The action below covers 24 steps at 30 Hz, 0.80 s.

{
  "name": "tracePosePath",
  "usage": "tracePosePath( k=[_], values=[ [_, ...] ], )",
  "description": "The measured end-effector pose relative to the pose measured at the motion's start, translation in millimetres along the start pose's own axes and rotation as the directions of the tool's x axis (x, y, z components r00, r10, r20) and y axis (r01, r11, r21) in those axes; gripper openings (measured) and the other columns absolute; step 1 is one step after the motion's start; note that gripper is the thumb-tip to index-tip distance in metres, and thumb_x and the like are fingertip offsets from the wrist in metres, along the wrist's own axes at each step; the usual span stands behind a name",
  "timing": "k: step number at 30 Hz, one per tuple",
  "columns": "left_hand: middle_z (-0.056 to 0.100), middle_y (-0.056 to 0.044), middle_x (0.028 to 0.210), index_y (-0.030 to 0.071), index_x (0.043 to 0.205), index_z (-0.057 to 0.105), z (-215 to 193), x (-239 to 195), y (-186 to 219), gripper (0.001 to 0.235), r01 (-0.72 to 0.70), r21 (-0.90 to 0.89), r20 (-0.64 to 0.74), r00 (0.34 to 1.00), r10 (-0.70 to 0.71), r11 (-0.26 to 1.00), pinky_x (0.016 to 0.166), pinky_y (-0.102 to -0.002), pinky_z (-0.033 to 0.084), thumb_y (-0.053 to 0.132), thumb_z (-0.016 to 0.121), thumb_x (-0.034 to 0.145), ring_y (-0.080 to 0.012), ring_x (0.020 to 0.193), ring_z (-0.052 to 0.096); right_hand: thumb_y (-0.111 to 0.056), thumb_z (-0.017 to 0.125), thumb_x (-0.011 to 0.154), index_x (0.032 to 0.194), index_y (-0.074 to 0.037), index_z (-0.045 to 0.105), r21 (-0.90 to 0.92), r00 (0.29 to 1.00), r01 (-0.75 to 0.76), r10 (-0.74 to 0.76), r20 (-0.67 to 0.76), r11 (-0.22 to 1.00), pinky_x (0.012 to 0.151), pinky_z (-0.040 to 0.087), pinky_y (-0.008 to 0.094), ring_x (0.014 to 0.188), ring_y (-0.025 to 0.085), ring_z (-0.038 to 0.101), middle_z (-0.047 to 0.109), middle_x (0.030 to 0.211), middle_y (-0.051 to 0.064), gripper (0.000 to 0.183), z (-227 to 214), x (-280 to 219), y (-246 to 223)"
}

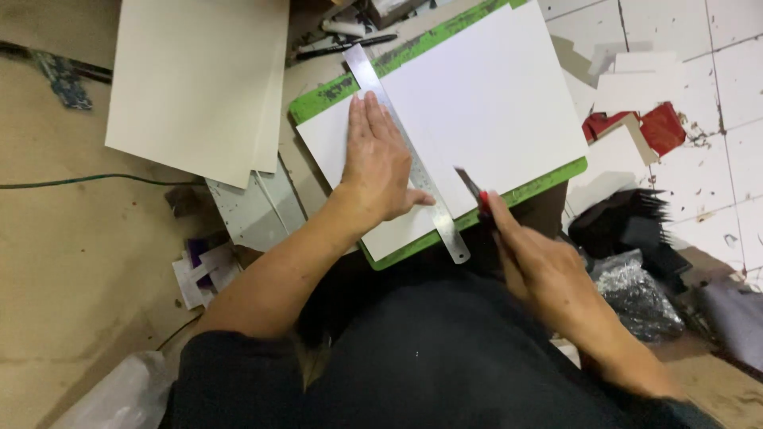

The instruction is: Cutting sheets of paper using a utility knife and a metal ruler on a cutting mat

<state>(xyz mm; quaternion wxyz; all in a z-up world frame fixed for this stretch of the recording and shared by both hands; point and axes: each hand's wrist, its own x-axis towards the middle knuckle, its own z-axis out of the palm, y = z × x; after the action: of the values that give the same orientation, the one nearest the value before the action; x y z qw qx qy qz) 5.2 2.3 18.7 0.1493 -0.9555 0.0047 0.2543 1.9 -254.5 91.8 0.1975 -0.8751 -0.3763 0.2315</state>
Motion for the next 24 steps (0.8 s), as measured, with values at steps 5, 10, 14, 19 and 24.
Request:
tracePosePath(
  k=[5, 10, 14, 19, 24],
  values=[
    [0.027, -0.043, 0.158, -0.014, 0.154, 0.027, -1.4, 2.8, 2.7, 0.153, 0.033, -0.014, 0.002, 0.999, -0.033, 0.999, 0.121, -0.065, 0.005, 0.111, 0.041, 0.067, -0.0545, 0.151, 0.018, -0.015, 0.048, 0.098, 0.162, -0.012, 0.022, -0.003, 0.997, 0.078, -0.079, -0.011, 0.997, 0.065, 0.048, 0.054, 0.079, 0.047, 0.064, 0.067, 0.108, 0.020, 0.069, 29.6, 122.6, -0.5],
    [0.033, -0.042, 0.156, -0.015, 0.152, 0.031, 10.4, 7.3, 7.9, 0.151, 0.050, -0.051, -0.046, 0.998, -0.053, 0.997, 0.121, -0.066, 0.004, 0.108, 0.047, 0.065, -0.0545, 0.151, 0.017, -0.019, 0.046, 0.101, 0.162, -0.006, 0.023, -0.121, 0.988, 0.154, -0.157, -0.012, 0.981, 0.058, 0.045, 0.057, 0.062, 0.051, 0.061, 0.068, 0.076, 0.024, 0.067, 50.4, 186.9, 8.2],
    [0.028, -0.049, 0.152, -0.025, 0.146, 0.030, 5.8, 4.6, 4.0, 0.155, -0.017, -0.270, -0.059, 0.998, 0.001, 0.963, 0.122, -0.069, -0.003, 0.097, 0.068, 0.058, -0.0611, 0.147, 0.020, -0.012, 0.046, 0.097, 0.161, -0.010, 0.030, -0.099, 0.989, 0.105, -0.093, 0.116, 0.990, 0.078, 0.053, 0.060, 0.083, 0.049, 0.073, 0.072, 0.080, 0.025, 0.066, 28.1, 184.3, -10.0],
    [0.033, -0.049, 0.150, -0.025, 0.145, 0.033, 5.0, 0.0, 3.5, 0.154, -0.047, -0.256, -0.100, 0.995, 0.021, 0.965, 0.122, -0.069, -0.001, 0.098, 0.067, 0.059, -0.0609, 0.147, 0.022, -0.012, 0.044, 0.101, 0.161, -0.005, 0.029, -0.080, 0.984, 0.089, -0.075, 0.160, 0.993, 0.075, 0.054, 0.059, 0.079, 0.051, 0.072, 0.070, 0.077, 0.029, 0.063, 26.9, 145.6, -11.2],
    [0.028, -0.049, 0.153, -0.024, 0.148, 0.034, 10.8, 1.4, 4.0, 0.151, 0.000, -0.230, -0.126, 0.992, -0.030, 0.973, 0.123, -0.068, -0.001, 0.098, 0.063, 0.062, -0.0595, 0.148, 0.023, -0.007, 0.045, 0.096, 0.163, -0.006, 0.024, -0.123, 0.971, -0.008, 0.038, 0.238, 0.992, 0.063, 0.056, 0.056, 0.070, 0.050, 0.071, 0.066, 0.071, 0.027, 0.070, 35.1, 26.7, 0.5]
  ],
)
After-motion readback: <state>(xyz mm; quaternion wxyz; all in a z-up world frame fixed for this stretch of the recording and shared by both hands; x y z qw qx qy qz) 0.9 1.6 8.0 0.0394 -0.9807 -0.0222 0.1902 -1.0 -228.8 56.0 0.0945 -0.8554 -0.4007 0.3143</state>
